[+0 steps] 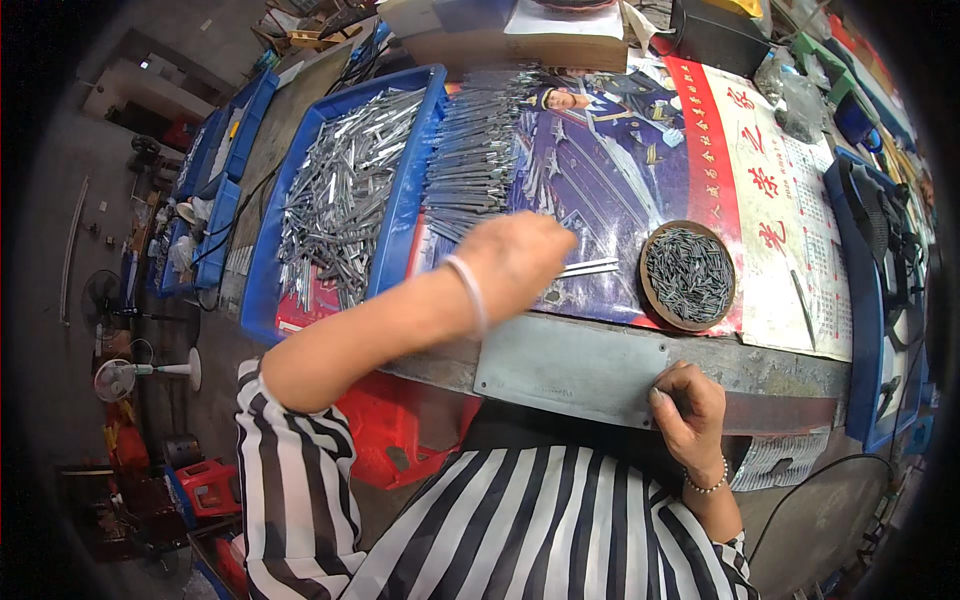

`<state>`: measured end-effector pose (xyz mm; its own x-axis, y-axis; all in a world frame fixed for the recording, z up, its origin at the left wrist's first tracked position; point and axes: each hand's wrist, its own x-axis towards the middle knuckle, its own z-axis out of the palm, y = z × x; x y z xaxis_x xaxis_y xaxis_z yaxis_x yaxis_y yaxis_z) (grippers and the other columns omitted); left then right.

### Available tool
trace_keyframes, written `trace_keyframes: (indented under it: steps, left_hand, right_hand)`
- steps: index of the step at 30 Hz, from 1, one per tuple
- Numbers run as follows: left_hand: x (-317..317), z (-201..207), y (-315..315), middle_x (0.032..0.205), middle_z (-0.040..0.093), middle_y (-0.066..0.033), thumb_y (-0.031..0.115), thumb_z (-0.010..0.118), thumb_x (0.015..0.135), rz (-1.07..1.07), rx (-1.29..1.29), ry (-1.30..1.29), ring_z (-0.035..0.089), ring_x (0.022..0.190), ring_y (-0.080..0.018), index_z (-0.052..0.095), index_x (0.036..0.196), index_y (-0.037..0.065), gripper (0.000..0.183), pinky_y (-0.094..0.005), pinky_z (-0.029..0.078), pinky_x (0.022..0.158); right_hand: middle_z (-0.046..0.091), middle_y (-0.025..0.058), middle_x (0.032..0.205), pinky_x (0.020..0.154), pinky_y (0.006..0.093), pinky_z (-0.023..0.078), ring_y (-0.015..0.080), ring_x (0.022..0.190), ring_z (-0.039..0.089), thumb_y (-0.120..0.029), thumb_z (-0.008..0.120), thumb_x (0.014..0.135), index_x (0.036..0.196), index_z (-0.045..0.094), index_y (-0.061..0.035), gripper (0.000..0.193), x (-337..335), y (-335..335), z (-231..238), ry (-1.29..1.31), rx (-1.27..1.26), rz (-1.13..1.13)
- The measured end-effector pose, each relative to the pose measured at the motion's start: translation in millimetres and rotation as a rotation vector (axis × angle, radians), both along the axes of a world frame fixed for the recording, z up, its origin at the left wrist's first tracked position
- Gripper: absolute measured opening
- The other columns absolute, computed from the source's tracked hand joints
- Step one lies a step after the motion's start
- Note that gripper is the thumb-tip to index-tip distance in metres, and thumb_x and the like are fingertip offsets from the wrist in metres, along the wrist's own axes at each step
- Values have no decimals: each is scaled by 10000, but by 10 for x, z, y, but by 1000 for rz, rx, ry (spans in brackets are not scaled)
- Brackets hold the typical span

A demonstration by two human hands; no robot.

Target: The person assembles small metal components by picking up metal strips from a tray, taking pins from a bowl, and joining them together by hand before arranging the assembled pieces on the table.

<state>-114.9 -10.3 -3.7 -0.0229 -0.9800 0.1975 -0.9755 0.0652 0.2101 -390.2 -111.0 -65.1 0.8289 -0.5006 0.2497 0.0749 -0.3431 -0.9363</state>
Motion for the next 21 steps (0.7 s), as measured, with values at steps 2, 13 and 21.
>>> trace_keyframes:
  steps: [2,13,21]
  left_hand:
    - [-201,-202,-131,848,636,-114,72,588,797,-8,36,-127,630,806,-281,612,963,7,180,-367,500,721]
    - [-192,-393,-240,835,592,-96,64,542,783,13,83,-304,608,830,-267,599,912,46,141,-376,492,717]
    - [-80,-65,-22,861,622,-156,-4,559,803,114,-113,88,623,803,-347,630,967,16,180,-412,511,709]
  right_hand:
    - [562,78,678,524,265,408,160,551,531,-6,639,791,789,546,-8,93,-17,4,-9,6,-7,-11]
    - [564,64,662,503,266,413,146,524,538,-12,650,795,777,564,-2,89,18,23,-15,-28,-13,-44]
    - [582,64,690,562,253,436,105,611,563,-32,640,831,824,576,18,82,-35,-76,181,99,96,-80]
